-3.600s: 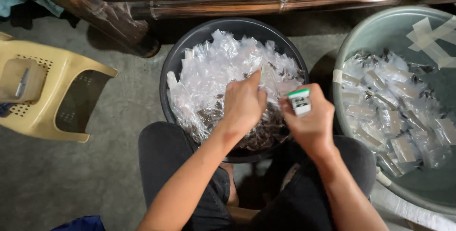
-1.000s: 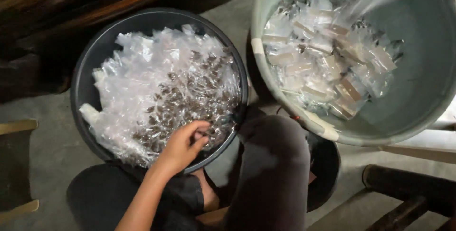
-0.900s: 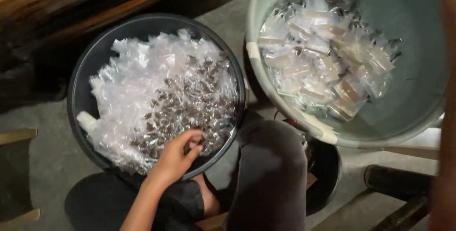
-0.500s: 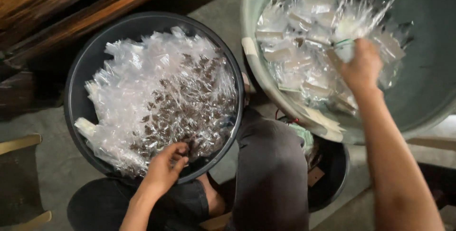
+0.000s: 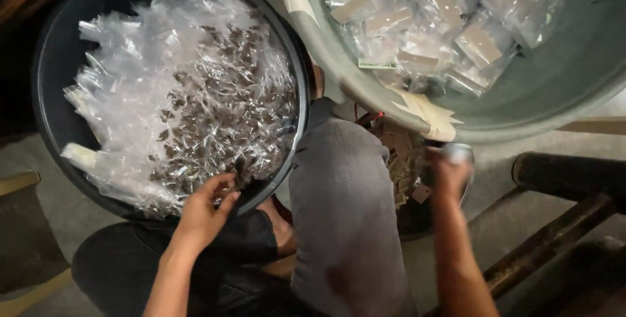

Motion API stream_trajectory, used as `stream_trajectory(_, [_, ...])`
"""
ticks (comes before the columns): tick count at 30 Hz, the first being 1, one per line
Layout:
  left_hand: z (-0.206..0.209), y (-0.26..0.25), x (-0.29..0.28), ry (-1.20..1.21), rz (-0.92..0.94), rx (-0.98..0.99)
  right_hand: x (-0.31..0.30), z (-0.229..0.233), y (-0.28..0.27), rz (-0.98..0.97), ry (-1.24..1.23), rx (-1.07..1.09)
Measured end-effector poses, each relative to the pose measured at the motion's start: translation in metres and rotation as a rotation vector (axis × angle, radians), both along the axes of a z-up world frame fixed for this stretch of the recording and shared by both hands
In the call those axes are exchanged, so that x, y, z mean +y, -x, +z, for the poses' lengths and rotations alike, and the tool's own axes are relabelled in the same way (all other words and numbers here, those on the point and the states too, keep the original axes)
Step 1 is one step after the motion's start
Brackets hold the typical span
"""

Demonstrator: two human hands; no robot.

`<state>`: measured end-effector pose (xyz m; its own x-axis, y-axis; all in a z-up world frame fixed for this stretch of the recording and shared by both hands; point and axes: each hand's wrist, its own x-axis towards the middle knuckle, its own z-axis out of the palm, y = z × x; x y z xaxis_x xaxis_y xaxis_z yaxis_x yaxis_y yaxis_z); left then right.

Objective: Sealing small plastic bags containing metal components using a manual stapler

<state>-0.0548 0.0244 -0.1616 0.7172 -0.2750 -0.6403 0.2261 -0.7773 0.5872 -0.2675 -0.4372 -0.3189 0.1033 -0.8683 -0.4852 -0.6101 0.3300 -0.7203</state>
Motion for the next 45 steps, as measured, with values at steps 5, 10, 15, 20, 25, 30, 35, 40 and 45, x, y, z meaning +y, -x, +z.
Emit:
stream_trajectory(5, [0.023, -0.003, -0.001, -0.150, -0.007, 0.049, -0.001, -0.130, -0.040, 0.094, 0.024, -0.082])
stream_trajectory(10, [0.012, 0.006, 0.018, -0.135, 0.031, -0.016, -0.049, -0.238, -0.015, 0.556, 0.383, 0.283])
stream_trajectory(15, [0.010, 0.005, 0.003, 0.000, 0.012, -0.228, -0.077, -0.218, 0.027, 0.755, 0.793, 0.072])
stream_trajectory(20, [0.049, 0.008, -0.046, 0.267, 0.018, -0.375, -0.049, 0.024, 0.042, 0.715, 0.457, 0.614])
stream_trajectory(25, [0.116, 0.019, -0.105, 0.708, 0.037, -0.767, -0.172, 0.101, -0.021, 0.726, -0.263, 0.867])
stream_trajectory(30, [0.154, 0.015, -0.132, 0.647, -0.209, -0.886, -0.139, 0.178, -0.201, 0.745, -1.234, 0.790])
stream_trajectory(35, [0.164, -0.023, -0.067, 0.767, 0.251, -0.852, 0.181, 0.327, -0.230, 1.448, 0.426, -0.336])
stream_trajectory(40, [0.168, -0.062, -0.012, 0.910, 0.328, -0.838, 0.260, 0.354, -0.256, 1.215, 0.036, -0.507])
stream_trajectory(45, [0.135, -0.133, 0.046, 1.082, 0.658, -0.286, 0.254, 0.372, -0.264, 0.886, -0.220, -0.053])
